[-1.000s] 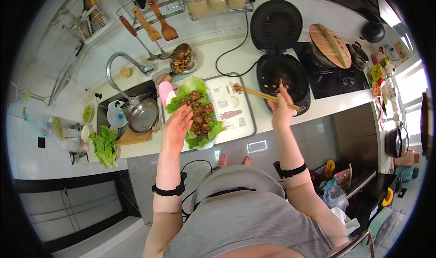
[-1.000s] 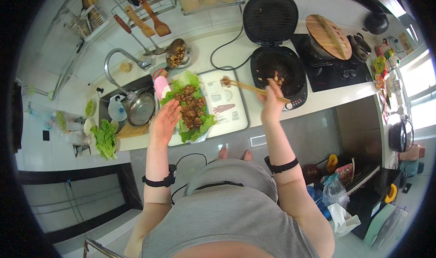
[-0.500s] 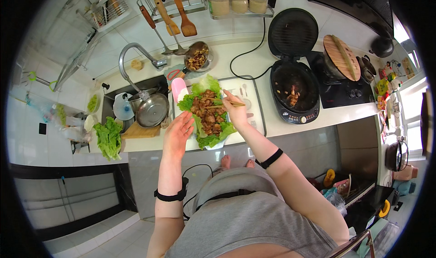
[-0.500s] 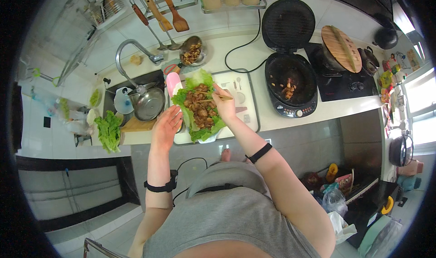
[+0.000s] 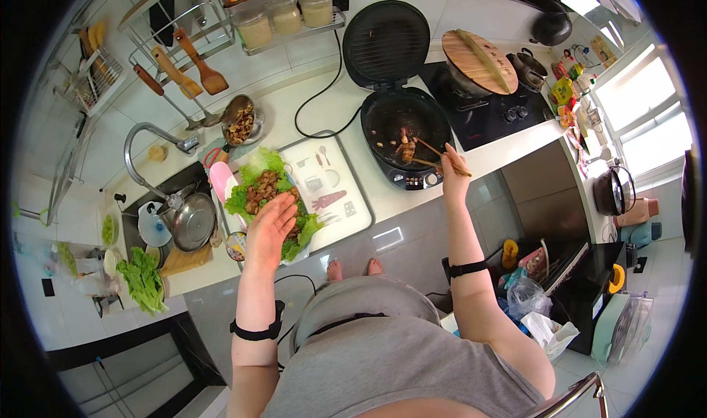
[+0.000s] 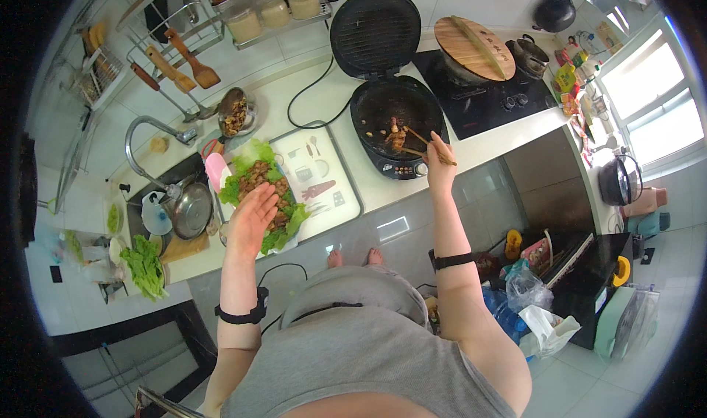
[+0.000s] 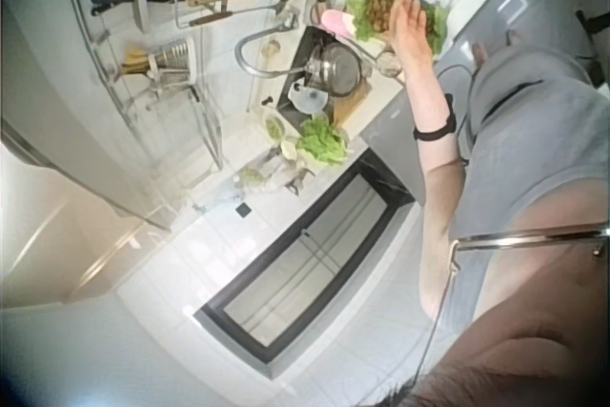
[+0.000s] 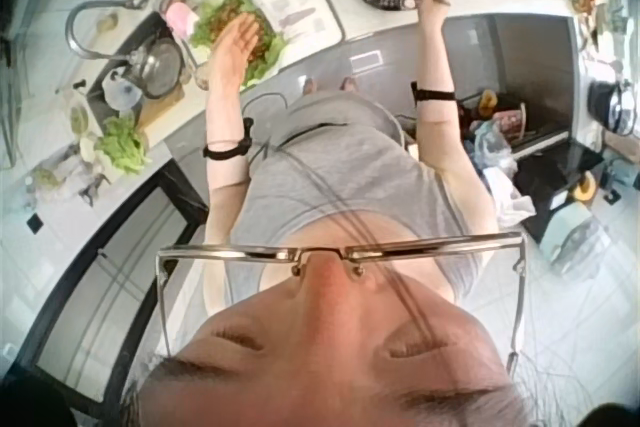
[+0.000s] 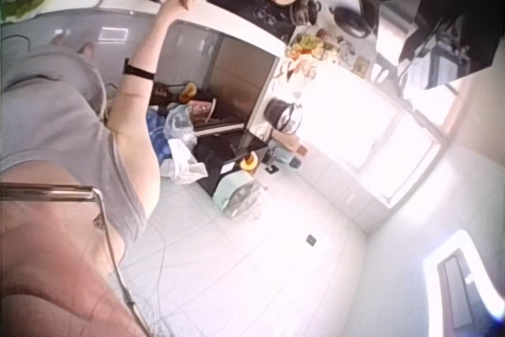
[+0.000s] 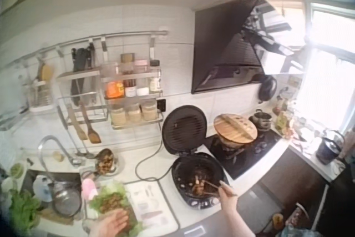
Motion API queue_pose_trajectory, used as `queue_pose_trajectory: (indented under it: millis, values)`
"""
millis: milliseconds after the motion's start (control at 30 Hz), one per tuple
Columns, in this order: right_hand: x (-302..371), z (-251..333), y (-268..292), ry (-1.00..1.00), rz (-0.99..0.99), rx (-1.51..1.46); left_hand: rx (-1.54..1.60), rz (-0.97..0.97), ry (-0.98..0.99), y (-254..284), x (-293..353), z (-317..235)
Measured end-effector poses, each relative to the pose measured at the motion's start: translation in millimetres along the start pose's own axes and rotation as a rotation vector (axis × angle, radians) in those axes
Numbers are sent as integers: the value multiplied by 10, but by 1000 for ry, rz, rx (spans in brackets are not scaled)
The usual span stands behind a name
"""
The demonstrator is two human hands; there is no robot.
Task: The person uses chopsticks to transfer cooked meat from an electric grill onto a bed of lettuce on a cutting board. They then pick up the lettuce with the meat, add a spoonful of sauce from a small container, and place the assembled item on the counter.
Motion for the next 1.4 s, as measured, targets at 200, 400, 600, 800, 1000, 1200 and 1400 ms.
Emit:
queue_pose_trajectory:
  millis: [200,400,600,800,1000,1200,1400]
  values:
    - [-201,-172,-14,-33,58,3,-17,13,35,-219,-50,95]
    - [-238,202,-68,231,269,182,-21,5,42,-316,-43,133]
    - [-297,406,-320,409,455,492,-23,18,46,-406,-29,187]
    - [-544,101,-374,336,283,275,-15,15,37,-410,5,219]
    - [-587,-401,-16,-52,45,-146,-7,6,19,-305,49,193]
    - [-305,-126,60,0,-39,-164,51,-21,-31,-62,62,64]
    - [293,538,-787,92,166,-303,68,-127,-110,414,135,-197]
Point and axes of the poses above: each hand's wrist, its own x-axis away from the middle knuckle, its own y-axis out of the back of the hand, z = x × y, the point moved 4 cm from there along -x, towards the middle knuckle, and after that the axes turned 3 degrees about -z, right-handed, at the moved point
